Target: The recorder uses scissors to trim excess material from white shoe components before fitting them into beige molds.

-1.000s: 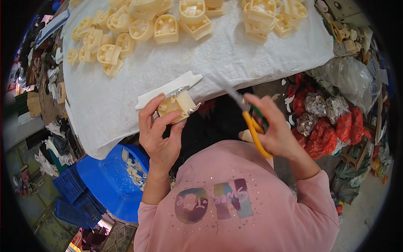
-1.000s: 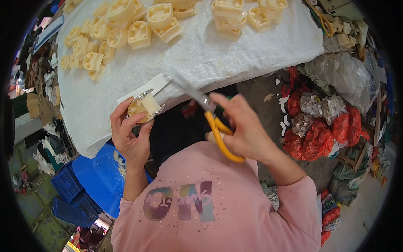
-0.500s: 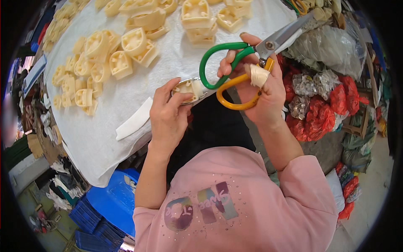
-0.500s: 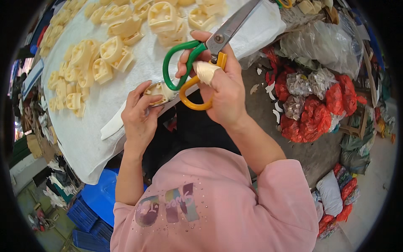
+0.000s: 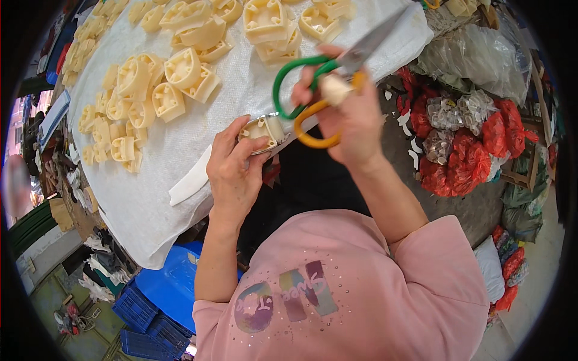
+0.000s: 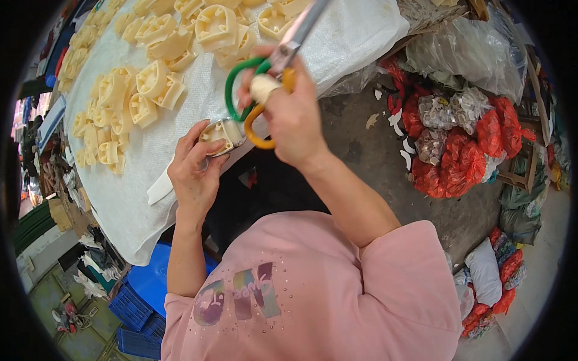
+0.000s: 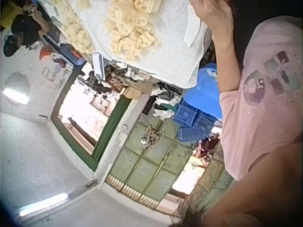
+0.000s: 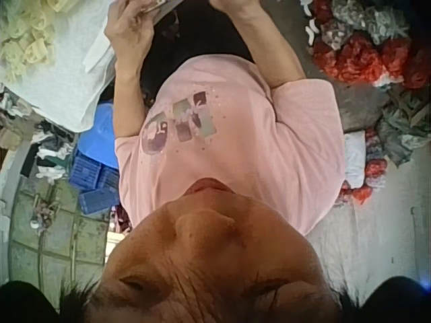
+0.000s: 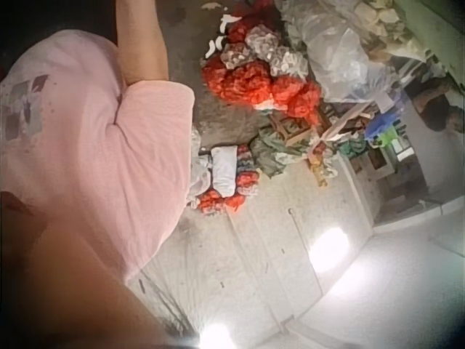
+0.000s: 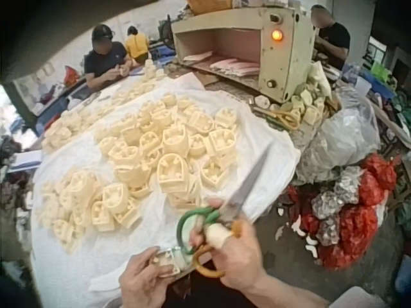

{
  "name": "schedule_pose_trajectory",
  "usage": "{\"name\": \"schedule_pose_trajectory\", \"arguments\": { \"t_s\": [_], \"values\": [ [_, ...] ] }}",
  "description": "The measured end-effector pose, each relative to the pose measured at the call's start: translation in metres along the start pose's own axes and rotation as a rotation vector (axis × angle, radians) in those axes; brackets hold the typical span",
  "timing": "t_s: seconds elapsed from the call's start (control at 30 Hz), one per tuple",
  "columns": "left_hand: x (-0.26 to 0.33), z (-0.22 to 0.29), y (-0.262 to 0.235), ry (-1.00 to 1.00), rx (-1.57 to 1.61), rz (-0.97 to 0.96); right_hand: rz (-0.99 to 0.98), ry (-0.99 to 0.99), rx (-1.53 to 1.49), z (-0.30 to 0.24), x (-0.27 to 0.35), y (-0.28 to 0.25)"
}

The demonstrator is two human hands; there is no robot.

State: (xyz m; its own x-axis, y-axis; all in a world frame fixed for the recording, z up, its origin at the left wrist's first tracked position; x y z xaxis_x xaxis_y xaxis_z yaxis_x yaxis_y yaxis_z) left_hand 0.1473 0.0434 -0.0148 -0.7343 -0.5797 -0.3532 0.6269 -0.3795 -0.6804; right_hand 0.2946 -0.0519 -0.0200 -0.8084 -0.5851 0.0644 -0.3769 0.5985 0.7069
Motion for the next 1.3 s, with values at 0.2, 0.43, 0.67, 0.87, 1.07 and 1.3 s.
{"name": "schedule_pose_trajectory", "arguments": {
  "t_s": [0.2, 0.43, 0.67, 0.87, 1.07, 1.3],
  "values": [
    [-0.001, 0.004, -0.001, 0.033, -0.006, 0.015, 0.006, 0.051, 0.122, 0.020, -0.008, 0.006],
    [0.002, 0.000, -0.003, -0.010, 0.003, 0.026, 0.050, 0.005, 0.030, -0.015, 0.009, 0.005],
    [-0.002, 0.003, -0.001, 0.019, -0.042, 0.010, 0.026, 0.047, 0.043, 0.020, 0.037, -0.007],
    [0.000, -0.001, -0.001, 0.013, -0.011, 0.025, -0.045, -0.063, -0.013, 0.000, 0.031, -0.009],
    [-0.002, 0.000, -0.005, -0.007, 0.001, 0.015, 0.078, 0.083, -0.028, 0.014, 0.035, -0.004],
    [0.010, -0.020, -0.005, -0.328, 0.500, 0.123, 0.006, -0.172, 0.644, -0.036, 0.010, 0.013]
  ]
}}
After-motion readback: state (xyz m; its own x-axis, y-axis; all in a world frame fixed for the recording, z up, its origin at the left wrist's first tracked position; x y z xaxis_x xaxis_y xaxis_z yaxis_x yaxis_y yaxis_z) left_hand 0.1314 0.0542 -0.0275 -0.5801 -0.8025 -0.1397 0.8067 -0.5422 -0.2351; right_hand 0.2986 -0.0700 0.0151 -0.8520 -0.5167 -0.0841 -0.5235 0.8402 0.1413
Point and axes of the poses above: each hand's wrist, its own x-axis away from the middle knuckle, its own y-axis out of the palm, z = x × y, the point moved 6 cm from there along -x, towards the middle knuckle, and after that the axes turned 10 degrees about z, right-handed, at the moved point
